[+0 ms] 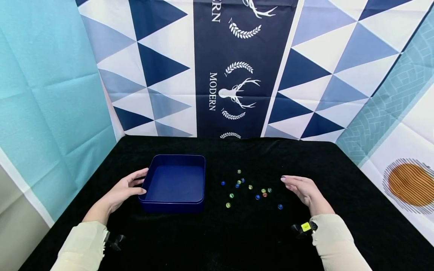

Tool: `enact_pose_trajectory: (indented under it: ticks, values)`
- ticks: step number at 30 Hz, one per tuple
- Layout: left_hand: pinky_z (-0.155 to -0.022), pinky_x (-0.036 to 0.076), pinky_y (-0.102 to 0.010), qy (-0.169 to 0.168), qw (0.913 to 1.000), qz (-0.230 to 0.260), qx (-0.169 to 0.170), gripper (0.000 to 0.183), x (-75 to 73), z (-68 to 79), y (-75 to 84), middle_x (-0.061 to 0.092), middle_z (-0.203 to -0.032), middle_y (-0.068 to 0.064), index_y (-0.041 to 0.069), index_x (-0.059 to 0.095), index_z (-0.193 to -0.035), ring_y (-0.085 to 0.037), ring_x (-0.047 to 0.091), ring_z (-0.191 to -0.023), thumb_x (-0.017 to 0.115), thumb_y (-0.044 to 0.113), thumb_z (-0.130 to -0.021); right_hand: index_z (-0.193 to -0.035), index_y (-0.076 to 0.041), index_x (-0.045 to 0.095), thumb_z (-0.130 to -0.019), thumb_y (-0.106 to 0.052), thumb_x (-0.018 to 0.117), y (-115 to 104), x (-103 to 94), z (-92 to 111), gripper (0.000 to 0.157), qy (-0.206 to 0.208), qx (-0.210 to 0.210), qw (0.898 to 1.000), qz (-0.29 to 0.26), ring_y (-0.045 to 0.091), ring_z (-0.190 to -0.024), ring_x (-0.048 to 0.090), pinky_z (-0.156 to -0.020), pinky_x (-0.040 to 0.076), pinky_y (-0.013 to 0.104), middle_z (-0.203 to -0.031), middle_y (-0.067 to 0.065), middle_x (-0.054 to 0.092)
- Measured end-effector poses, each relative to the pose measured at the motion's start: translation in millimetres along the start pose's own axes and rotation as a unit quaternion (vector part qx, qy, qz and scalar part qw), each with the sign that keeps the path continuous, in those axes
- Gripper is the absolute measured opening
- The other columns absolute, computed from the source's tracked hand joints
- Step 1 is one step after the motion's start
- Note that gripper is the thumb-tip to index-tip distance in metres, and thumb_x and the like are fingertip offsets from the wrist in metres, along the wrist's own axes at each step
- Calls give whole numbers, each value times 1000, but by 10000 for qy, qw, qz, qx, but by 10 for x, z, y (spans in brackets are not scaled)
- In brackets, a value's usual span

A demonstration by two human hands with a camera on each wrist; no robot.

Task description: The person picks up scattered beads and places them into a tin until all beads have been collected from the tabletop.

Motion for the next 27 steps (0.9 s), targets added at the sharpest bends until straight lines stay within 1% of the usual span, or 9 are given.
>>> enact_pose_trajectory:
  ticks: [6,11,21,27]
  values:
    - [-81,44,-26,6,10000,-14,-3,73,4,-2,-14,26,-144,-28,-3,24,-144,-44,28,-127,60,-1,-81,-75,-14,70,-85,1,63,4,58,-22,20,79,-8,9989,-468,4,-76,60,-71,48,17,-82,-8,66]
    - [-81,44,-26,1,10000,-4,2,73,3,-5,-26,26,-144,-28,-3,24,-145,-43,27,-127,61,-1,-81,-74,-14,70,-85,1,62,7,105,-43,21,113,12,9975,-694,4,-75,60,-71,47,16,-81,-8,66]
    - [-81,44,-26,-2,10000,41,23,73,0,-15,-20,26,-144,-27,-2,25,-145,-43,28,-127,61,-1,-81,-73,-16,70,-86,1,60,-5,238,-74,24,119,-45,9973,-721,4,-71,59,-69,47,16,-79,-7,66]
    - [-81,44,-25,16,10000,22,18,73,-4,-7,-17,26,-144,-28,-2,25,-145,-43,28,-127,61,-1,-81,-73,-15,69,-86,2,61,12,318,-105,22,148,-38,9969,-775,4,-71,59,-69,47,16,-79,-7,66]
Point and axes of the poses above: each hand's wrist, its own z-axis away from the middle knuckle, its own x-axis out of the palm, y = z × x, the point moved 8 cm from there along -z, towards the middle knuckle
